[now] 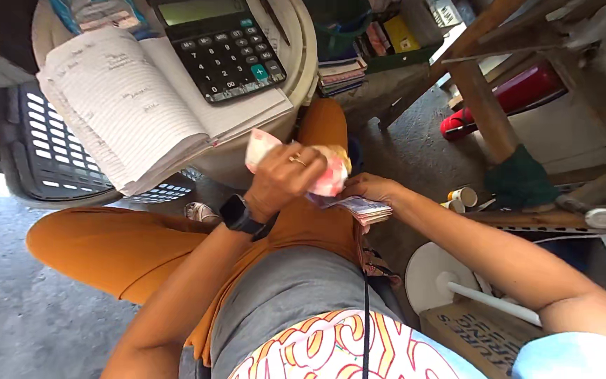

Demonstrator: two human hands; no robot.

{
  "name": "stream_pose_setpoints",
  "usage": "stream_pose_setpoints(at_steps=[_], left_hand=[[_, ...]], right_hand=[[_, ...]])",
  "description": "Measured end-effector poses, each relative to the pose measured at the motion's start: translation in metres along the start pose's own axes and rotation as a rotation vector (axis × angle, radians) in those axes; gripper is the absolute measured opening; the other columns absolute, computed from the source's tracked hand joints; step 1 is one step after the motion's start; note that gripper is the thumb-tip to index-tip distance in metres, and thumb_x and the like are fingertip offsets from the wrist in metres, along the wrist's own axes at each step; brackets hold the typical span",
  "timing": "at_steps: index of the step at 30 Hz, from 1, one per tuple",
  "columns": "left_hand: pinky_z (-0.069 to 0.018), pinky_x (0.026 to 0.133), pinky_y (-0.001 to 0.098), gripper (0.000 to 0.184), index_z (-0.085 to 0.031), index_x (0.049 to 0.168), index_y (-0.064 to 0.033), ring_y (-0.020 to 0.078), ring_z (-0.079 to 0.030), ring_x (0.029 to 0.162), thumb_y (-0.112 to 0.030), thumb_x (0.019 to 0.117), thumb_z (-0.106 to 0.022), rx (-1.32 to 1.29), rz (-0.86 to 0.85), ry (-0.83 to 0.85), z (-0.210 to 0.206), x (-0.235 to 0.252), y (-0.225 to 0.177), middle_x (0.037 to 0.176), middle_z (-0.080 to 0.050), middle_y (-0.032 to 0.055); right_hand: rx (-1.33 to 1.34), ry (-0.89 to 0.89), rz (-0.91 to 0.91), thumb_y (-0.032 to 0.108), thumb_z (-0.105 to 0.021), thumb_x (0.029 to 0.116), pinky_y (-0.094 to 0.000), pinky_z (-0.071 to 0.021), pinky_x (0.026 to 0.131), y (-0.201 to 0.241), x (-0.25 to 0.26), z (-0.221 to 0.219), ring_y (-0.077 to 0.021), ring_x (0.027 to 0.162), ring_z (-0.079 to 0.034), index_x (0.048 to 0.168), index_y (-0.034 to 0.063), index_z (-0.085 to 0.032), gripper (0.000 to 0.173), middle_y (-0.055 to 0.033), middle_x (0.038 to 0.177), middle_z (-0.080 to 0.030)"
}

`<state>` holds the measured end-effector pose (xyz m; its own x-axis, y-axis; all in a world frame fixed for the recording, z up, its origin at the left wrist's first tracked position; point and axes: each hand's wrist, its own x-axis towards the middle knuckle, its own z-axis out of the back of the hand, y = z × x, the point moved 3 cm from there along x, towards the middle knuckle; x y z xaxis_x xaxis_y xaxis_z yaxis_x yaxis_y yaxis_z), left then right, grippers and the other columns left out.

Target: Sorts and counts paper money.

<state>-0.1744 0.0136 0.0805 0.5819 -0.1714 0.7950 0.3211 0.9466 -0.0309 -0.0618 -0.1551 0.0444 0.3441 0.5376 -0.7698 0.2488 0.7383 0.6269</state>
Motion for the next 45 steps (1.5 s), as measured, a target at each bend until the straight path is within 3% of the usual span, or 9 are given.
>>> stream_pose_setpoints(at_steps=[9, 13, 16, 19, 23, 26, 32, 39, 45], left_hand=[[-0.0528, 0.078, 0.0376, 0.018, -0.074, 0.096, -0.002, 0.0263, -0.07, 0.086, -0.007, 0.0992, -0.056, -0.178, -0.088, -0.121, 0.013, 0.009, -0.038, 0.095, -0.075, 0.0145], [-0.0544, 0.083, 0.0358, 0.014, -0.071, 0.097, 0.0, 0.0255, -0.07, 0.091, -0.007, 0.1002, -0.059, -0.28, 0.022, -0.154, 0.008, -0.01, -0.03, 0.096, -0.074, 0.0159], [-0.0573, 0.086, 0.0282, 0.012, -0.065, 0.101, 0.0004, 0.0138, -0.069, 0.096, -0.012, 0.098, -0.067, -0.444, 0.292, -0.369, 0.029, 0.001, -0.007, 0.099, -0.071, 0.0103], [-0.0639, 0.076, 0.0258, 0.022, -0.06, 0.114, -0.005, 0.0059, -0.072, 0.086, -0.001, 0.0941, -0.069, -0.839, 0.701, -0.544, 0.047, 0.017, -0.003, 0.101, -0.073, -0.0044], [-0.0605, 0.066, 0.0189, 0.017, -0.068, 0.114, -0.0196, 0.0028, -0.07, 0.071, -0.031, 0.1022, -0.062, -1.747, 1.0, -0.268, 0.066, 0.006, -0.04, 0.087, -0.073, -0.0046], [-0.0621, 0.068, 0.0218, 0.018, -0.067, 0.112, -0.0116, 0.0079, -0.072, 0.08, -0.024, 0.099, -0.067, -2.096, 0.83, -0.09, 0.06, -0.011, -0.05, 0.115, -0.072, 0.0046], [-0.0635, 0.074, 0.0302, 0.007, -0.064, 0.098, -0.0135, 0.0175, -0.074, 0.092, -0.018, 0.0949, -0.069, -1.706, 0.872, 0.219, 0.041, -0.043, -0.053, 0.118, -0.072, 0.0074], [-0.0587, 0.073, 0.0239, 0.032, -0.057, 0.132, -0.0054, 0.0055, -0.068, 0.081, -0.009, 0.1009, -0.06, -1.127, 1.146, 0.351, 0.035, -0.074, -0.031, 0.104, -0.07, 0.0032], [-0.0561, 0.063, 0.0446, 0.025, -0.055, 0.115, 0.002, 0.0286, -0.066, 0.071, 0.0, 0.0936, -0.068, -0.587, 0.888, 0.436, 0.026, -0.064, -0.034, 0.088, -0.065, 0.019]], right_hand=[[0.362, -0.17, 0.23, 0.003, -0.036, 0.1081, -0.0129, -0.0495, 0.063, 0.041, -0.04, -0.006, 0.005, 0.065, -0.055, 0.097, 0.0091, -0.058, 0.026, 0.0067, 0.075, -0.059], [0.194, -0.201, 0.166, 0.012, -0.051, 0.1056, -0.0214, -0.0534, 0.064, 0.031, 0.006, 0.019, -0.0009, 0.068, -0.061, 0.096, 0.0089, -0.062, 0.015, 0.0042, 0.077, -0.063], [-0.049, -0.274, 0.358, 0.004, -0.064, 0.0967, -0.0256, -0.0546, 0.074, 0.027, 0.031, 0.035, -0.004, 0.077, -0.062, 0.113, -0.0013, -0.064, 0.017, -0.0045, 0.092, -0.066], [-0.068, -0.098, 0.413, -0.002, -0.056, 0.0988, -0.0278, -0.0567, 0.078, 0.041, 0.019, 0.032, -0.0079, 0.084, -0.065, 0.154, 0.0046, -0.037, 0.059, -0.0142, 0.115, -0.065], [0.097, 0.267, 0.329, 0.002, -0.049, 0.0976, -0.0141, -0.0518, 0.055, 0.048, -0.015, 0.012, 0.0033, 0.061, -0.061, 0.122, 0.0116, -0.058, 0.027, 0.0082, 0.08, -0.07], [0.138, 0.596, 0.207, 0.003, -0.05, 0.1027, -0.0211, -0.0523, 0.051, -0.023, 0.026, 0.003, -0.0035, 0.056, -0.06, 0.1, 0.0005, -0.063, 0.013, 0.001, 0.071, -0.064], [-0.062, 0.327, -0.161, 0.005, -0.048, 0.1044, -0.02, -0.0513, 0.059, -0.021, -0.004, -0.016, -0.0039, 0.063, -0.061, 0.101, 0.0039, -0.063, 0.016, -0.0002, 0.077, -0.066], [-0.029, 0.277, -0.042, -0.003, -0.056, 0.0983, -0.0232, -0.0558, 0.068, -0.005, -0.029, -0.019, -0.0064, 0.072, -0.064, 0.133, -0.0009, -0.049, 0.035, -0.0066, 0.091, -0.066], [-0.005, 0.272, -0.088, -0.005, -0.058, 0.0969, -0.0244, -0.056, 0.072, -0.021, -0.024, -0.033, -0.0076, 0.077, -0.065, 0.137, 0.0004, -0.049, 0.041, -0.0083, 0.098, -0.066]])
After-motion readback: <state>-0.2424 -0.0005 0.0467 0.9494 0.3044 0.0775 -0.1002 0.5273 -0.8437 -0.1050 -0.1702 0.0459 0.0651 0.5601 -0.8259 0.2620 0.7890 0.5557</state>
